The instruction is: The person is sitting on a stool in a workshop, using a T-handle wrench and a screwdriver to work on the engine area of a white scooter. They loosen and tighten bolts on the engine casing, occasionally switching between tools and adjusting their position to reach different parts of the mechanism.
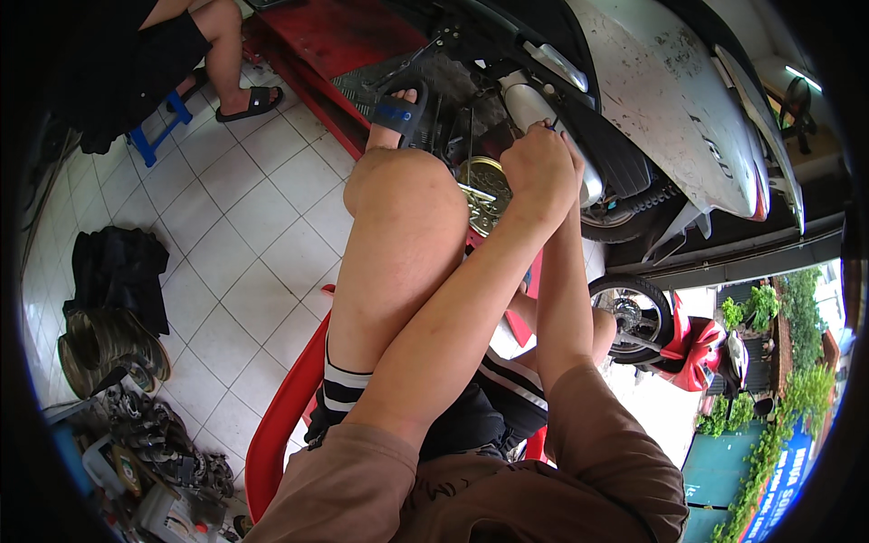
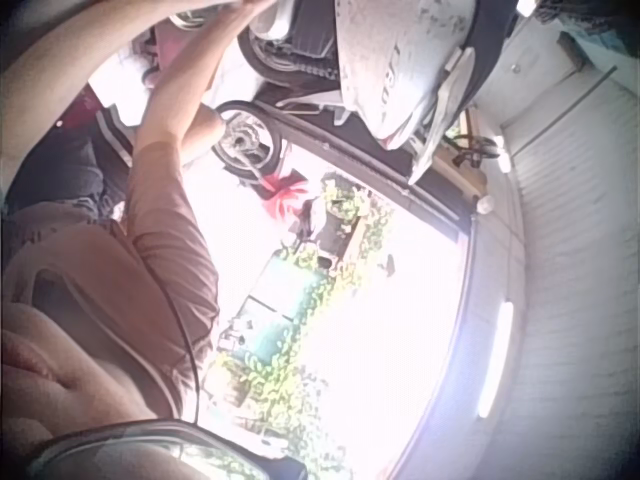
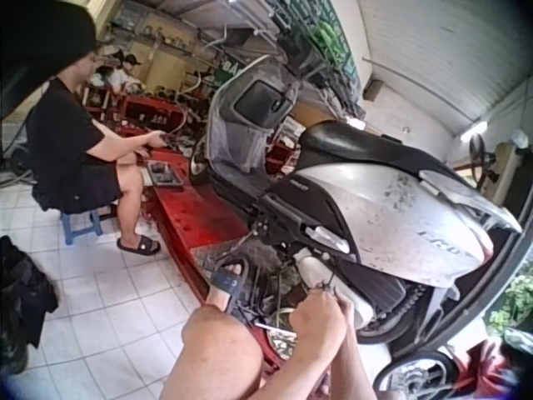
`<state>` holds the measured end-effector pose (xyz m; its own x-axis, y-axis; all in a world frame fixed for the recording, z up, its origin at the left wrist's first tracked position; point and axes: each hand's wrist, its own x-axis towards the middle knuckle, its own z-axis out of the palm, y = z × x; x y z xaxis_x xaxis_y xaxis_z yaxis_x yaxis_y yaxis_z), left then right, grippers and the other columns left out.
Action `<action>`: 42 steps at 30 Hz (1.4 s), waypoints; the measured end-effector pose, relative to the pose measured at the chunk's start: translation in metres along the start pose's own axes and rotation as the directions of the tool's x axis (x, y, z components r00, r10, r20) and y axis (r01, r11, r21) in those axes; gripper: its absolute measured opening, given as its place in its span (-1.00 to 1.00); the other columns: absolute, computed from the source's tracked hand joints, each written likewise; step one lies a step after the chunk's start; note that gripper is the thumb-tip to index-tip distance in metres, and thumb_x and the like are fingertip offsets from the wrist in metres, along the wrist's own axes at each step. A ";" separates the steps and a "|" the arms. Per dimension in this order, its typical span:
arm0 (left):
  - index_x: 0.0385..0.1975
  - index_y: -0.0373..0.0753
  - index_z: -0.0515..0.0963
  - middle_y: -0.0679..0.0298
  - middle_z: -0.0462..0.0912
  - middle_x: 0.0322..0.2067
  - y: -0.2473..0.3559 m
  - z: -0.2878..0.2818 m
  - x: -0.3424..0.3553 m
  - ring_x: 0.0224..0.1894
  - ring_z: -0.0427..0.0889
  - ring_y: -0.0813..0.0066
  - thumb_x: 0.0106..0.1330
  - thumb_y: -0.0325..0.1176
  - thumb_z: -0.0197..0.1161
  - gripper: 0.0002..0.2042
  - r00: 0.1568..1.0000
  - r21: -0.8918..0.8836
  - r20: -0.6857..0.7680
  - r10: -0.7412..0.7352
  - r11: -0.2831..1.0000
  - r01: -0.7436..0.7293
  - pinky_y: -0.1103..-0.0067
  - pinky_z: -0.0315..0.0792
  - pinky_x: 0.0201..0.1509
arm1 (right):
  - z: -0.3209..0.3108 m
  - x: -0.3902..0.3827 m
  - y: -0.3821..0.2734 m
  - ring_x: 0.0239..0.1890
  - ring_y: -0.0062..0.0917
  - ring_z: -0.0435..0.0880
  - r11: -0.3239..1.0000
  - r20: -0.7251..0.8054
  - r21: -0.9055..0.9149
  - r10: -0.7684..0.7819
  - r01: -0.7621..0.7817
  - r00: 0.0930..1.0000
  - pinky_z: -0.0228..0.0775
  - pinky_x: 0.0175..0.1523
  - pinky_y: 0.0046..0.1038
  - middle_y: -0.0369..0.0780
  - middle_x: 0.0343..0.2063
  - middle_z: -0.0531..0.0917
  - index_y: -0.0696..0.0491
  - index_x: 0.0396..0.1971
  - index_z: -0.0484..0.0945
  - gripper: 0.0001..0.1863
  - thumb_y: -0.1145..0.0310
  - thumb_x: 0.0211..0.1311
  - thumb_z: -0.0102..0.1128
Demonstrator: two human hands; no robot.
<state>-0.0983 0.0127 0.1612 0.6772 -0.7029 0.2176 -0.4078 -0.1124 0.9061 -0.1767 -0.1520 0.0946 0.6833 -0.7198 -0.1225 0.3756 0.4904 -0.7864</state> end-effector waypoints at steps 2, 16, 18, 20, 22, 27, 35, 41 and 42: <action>-0.31 -0.41 0.46 -0.01 0.63 -0.35 0.004 -0.001 0.001 -0.27 0.70 0.14 0.14 -0.35 0.21 -0.76 0.997 -0.001 0.030 -0.077 0.997 0.077 0.37 0.58 -0.23 | -0.004 0.001 -0.001 -0.19 -0.40 0.58 1.000 -0.016 -0.004 -0.012 0.012 1.000 0.43 0.01 -0.41 -0.18 -0.08 0.55 0.14 0.00 0.34 -0.73 0.37 0.38 -0.11; -0.34 -0.42 0.51 -0.03 0.63 -0.32 0.011 -0.004 -0.006 -0.23 0.68 0.08 0.10 -0.45 0.22 -0.82 0.995 0.005 0.072 -0.067 0.998 0.067 0.40 0.59 -0.18 | -0.018 0.042 -0.009 -0.18 -0.35 0.57 0.982 -0.122 -0.033 -0.189 0.186 0.974 0.44 -0.01 -0.41 -0.13 -0.01 0.54 0.16 0.02 0.27 -0.73 0.43 0.38 -0.16; -0.33 -0.42 0.51 -0.03 0.63 -0.32 0.006 -0.003 -0.004 -0.22 0.68 0.08 0.09 -0.46 0.23 -0.81 0.991 -0.014 0.117 -0.064 0.998 0.066 0.40 0.59 -0.19 | -0.021 0.053 -0.014 -0.18 -0.33 0.56 0.973 -0.139 0.005 -0.227 0.230 0.964 0.45 -0.02 -0.42 -0.09 0.01 0.53 0.18 -0.02 0.24 -0.76 0.45 0.37 -0.20; -0.33 -0.43 0.51 -0.03 0.63 -0.32 0.004 0.000 -0.003 -0.22 0.68 0.09 0.08 -0.47 0.24 -0.80 0.993 -0.004 0.110 -0.042 0.999 0.043 0.40 0.59 -0.19 | -0.025 0.065 -0.020 -0.20 -0.35 0.56 0.985 -0.101 0.064 -0.156 0.163 0.983 0.46 -0.05 -0.45 -0.06 -0.02 0.55 0.17 -0.11 0.26 -0.82 0.45 0.36 -0.19; -0.33 -0.43 0.51 -0.04 0.62 -0.32 0.005 0.002 -0.004 -0.23 0.68 0.09 0.07 -0.47 0.24 -0.80 0.993 0.002 0.115 -0.028 1.000 0.028 0.41 0.58 -0.19 | -0.033 0.074 -0.028 -0.24 -0.37 0.55 0.985 -0.075 0.129 -0.109 0.118 0.991 0.47 -0.07 -0.47 -0.04 -0.06 0.57 0.17 -0.18 0.28 -0.86 0.45 0.35 -0.18; -0.33 -0.44 0.50 -0.04 0.62 -0.32 0.003 0.000 -0.006 -0.23 0.67 0.09 0.08 -0.48 0.22 -0.81 0.994 0.001 0.110 -0.004 1.000 0.003 0.40 0.58 -0.19 | -0.025 0.089 -0.025 -0.36 -0.43 0.54 0.961 -0.070 0.260 -0.077 0.093 0.995 0.51 -0.19 -0.51 -0.04 -0.18 0.62 0.20 -0.27 0.32 -0.88 0.45 0.33 -0.13; -0.35 -0.47 0.54 -0.09 0.62 -0.31 0.008 -0.005 -0.009 -0.22 0.67 0.05 0.07 -0.46 0.20 -0.80 0.975 -0.024 0.223 -0.009 1.000 0.014 0.38 0.58 -0.17 | -0.028 0.086 -0.033 -0.36 -0.45 0.61 0.973 -0.179 0.182 -0.110 0.143 0.978 0.51 -0.30 -0.53 -0.09 -0.33 0.65 0.22 -0.28 0.40 -0.87 0.47 0.31 -0.10; -0.40 -0.46 0.58 -0.10 0.63 -0.35 0.015 -0.012 -0.023 -0.24 0.68 0.07 0.07 -0.38 0.20 -0.77 0.978 0.106 0.025 0.207 0.972 -0.209 0.40 0.59 -0.18 | -0.034 0.061 -0.023 -0.28 -0.48 0.64 0.966 -0.194 0.091 -0.222 0.243 0.955 0.51 -0.30 -0.55 -0.17 -0.35 0.63 0.19 -0.24 0.44 -0.87 0.48 0.33 -0.08; -0.40 -0.44 0.60 -0.09 0.64 -0.35 0.013 -0.015 -0.019 -0.25 0.69 0.08 0.08 -0.35 0.20 -0.76 0.976 0.130 0.172 0.132 0.979 -0.156 0.40 0.59 -0.18 | -0.032 0.060 -0.015 -0.28 -0.50 0.63 0.962 -0.170 0.131 -0.217 0.240 0.961 0.50 -0.29 -0.55 -0.18 -0.35 0.63 0.17 -0.23 0.44 -0.88 0.49 0.33 -0.07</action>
<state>-0.1072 0.0356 0.1739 0.5020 -0.8217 0.2700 -0.5841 -0.0918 0.8065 -0.1614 -0.2178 0.0797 0.4691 -0.8817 -0.0502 0.6070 0.3632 -0.7069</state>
